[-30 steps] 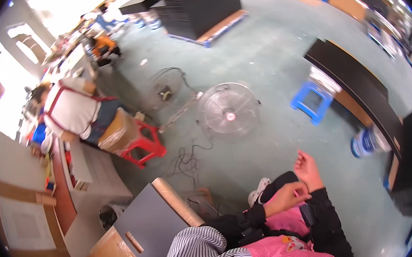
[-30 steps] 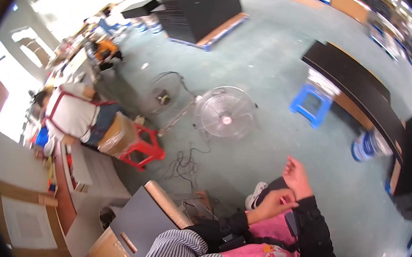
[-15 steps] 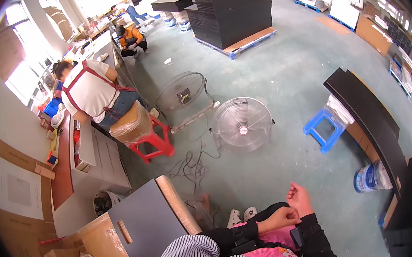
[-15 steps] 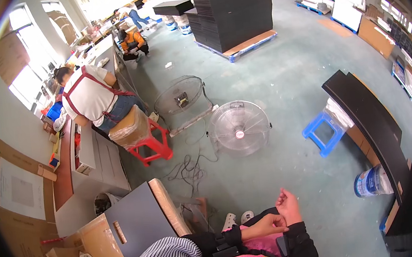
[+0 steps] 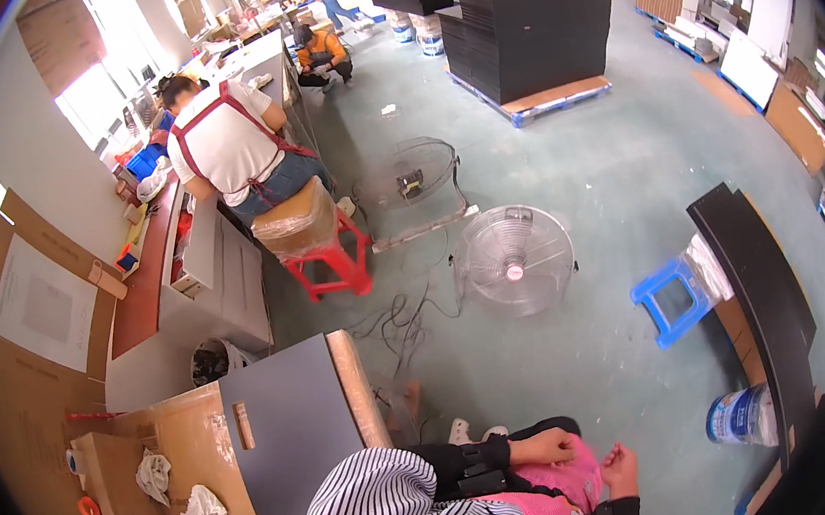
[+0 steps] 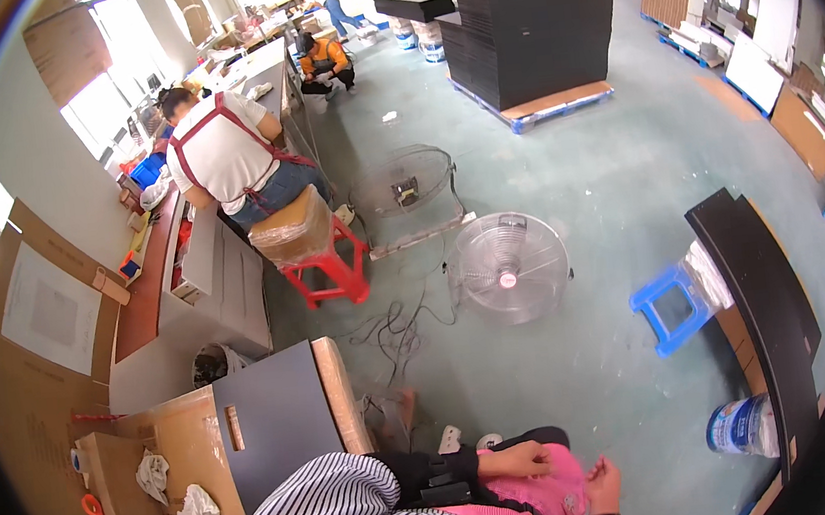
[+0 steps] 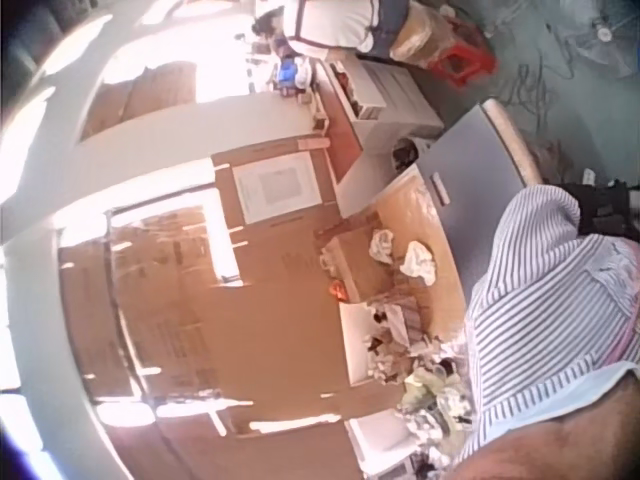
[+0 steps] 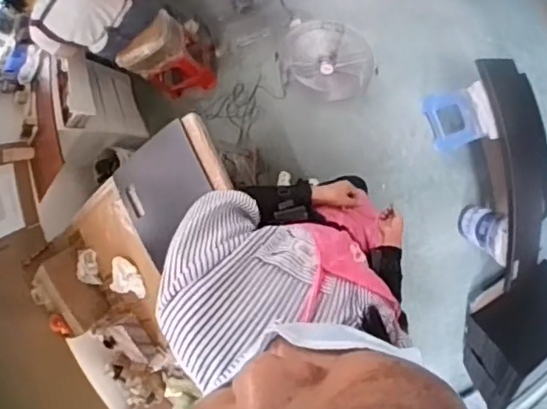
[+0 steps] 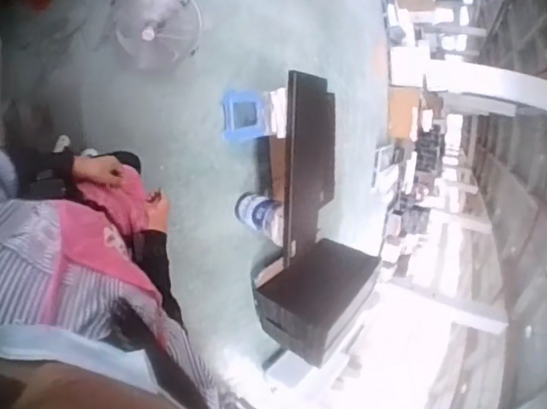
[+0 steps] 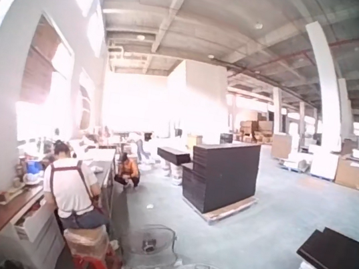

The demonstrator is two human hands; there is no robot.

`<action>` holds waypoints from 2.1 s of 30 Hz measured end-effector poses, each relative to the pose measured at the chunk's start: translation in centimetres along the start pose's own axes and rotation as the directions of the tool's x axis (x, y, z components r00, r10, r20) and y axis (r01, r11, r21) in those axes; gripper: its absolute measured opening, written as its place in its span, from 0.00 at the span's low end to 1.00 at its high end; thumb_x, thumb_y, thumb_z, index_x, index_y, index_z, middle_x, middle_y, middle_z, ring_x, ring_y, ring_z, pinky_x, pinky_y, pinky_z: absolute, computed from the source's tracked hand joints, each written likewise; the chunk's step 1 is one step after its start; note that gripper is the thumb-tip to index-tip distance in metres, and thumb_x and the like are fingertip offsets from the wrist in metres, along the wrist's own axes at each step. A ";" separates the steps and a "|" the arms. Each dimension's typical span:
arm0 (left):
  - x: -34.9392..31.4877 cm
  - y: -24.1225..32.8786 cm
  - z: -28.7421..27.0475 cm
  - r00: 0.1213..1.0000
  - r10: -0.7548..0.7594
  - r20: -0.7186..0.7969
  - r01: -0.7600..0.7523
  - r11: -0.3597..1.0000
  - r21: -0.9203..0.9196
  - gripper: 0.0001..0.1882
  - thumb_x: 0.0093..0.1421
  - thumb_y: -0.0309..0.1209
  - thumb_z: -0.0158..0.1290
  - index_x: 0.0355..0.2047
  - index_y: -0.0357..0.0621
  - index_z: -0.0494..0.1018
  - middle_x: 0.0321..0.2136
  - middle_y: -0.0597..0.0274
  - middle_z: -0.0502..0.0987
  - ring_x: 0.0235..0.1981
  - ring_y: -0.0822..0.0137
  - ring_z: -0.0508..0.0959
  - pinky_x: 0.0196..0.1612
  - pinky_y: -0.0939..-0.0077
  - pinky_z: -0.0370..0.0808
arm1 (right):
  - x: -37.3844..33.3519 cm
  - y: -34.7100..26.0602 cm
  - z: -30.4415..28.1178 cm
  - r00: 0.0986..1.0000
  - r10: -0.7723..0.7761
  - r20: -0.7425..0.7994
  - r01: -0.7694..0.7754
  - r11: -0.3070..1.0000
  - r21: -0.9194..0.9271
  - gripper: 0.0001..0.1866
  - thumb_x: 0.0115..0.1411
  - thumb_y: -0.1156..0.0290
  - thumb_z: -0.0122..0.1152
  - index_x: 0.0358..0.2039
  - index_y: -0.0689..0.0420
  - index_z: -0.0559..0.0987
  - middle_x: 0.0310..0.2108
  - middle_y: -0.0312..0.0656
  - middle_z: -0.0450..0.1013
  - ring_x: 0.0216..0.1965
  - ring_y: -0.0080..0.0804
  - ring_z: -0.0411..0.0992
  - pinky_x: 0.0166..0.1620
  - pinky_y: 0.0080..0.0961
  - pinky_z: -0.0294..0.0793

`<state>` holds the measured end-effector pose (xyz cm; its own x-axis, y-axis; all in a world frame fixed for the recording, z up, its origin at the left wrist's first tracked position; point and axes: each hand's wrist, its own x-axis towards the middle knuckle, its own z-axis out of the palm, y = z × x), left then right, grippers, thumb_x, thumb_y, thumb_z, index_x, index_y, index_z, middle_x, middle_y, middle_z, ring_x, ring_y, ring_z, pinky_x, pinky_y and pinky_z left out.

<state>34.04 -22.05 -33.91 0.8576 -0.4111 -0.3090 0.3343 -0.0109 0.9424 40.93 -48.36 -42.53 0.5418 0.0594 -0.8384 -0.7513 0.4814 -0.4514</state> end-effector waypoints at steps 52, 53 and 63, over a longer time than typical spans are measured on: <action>-6.4 -0.1 7.3 -0.156 -0.537 -0.829 -0.177 0.841 -0.511 0.15 0.62 0.36 0.48 0.27 0.36 0.73 0.18 0.56 0.75 0.24 0.74 0.76 0.27 0.79 0.70 | -10.8 6.2 38.4 0.500 0.835 0.231 0.111 0.203 -0.973 0.19 0.52 0.80 0.50 0.46 0.57 0.70 0.39 0.36 0.70 0.40 0.27 0.71 0.45 0.28 0.67; -7.2 1.5 7.2 -0.308 -0.484 -0.819 -0.332 0.862 -0.384 0.12 0.62 0.32 0.49 0.26 0.37 0.72 0.17 0.58 0.74 0.23 0.79 0.75 0.26 0.84 0.68 | -11.7 7.1 37.5 0.494 0.842 0.219 0.119 0.184 -0.976 0.19 0.52 0.80 0.50 0.46 0.57 0.70 0.39 0.36 0.70 0.40 0.27 0.71 0.45 0.28 0.67; -12.3 10.5 5.2 -0.379 0.191 -0.905 0.044 0.981 0.189 0.22 0.51 0.25 0.54 0.49 0.41 0.71 0.54 0.57 0.70 0.61 0.55 0.62 0.61 0.61 0.57 | -7.7 14.8 29.6 -0.279 0.956 0.090 -0.110 0.061 -0.992 0.16 0.59 0.69 0.50 0.47 0.57 0.71 0.40 0.38 0.71 0.39 0.28 0.71 0.44 0.28 0.69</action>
<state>25.01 -21.84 -19.57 0.0924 0.9790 0.1816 0.2921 -0.2010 0.9350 36.86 -15.81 -33.73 -0.8355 0.5223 -0.1706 -0.4793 -0.8447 -0.2384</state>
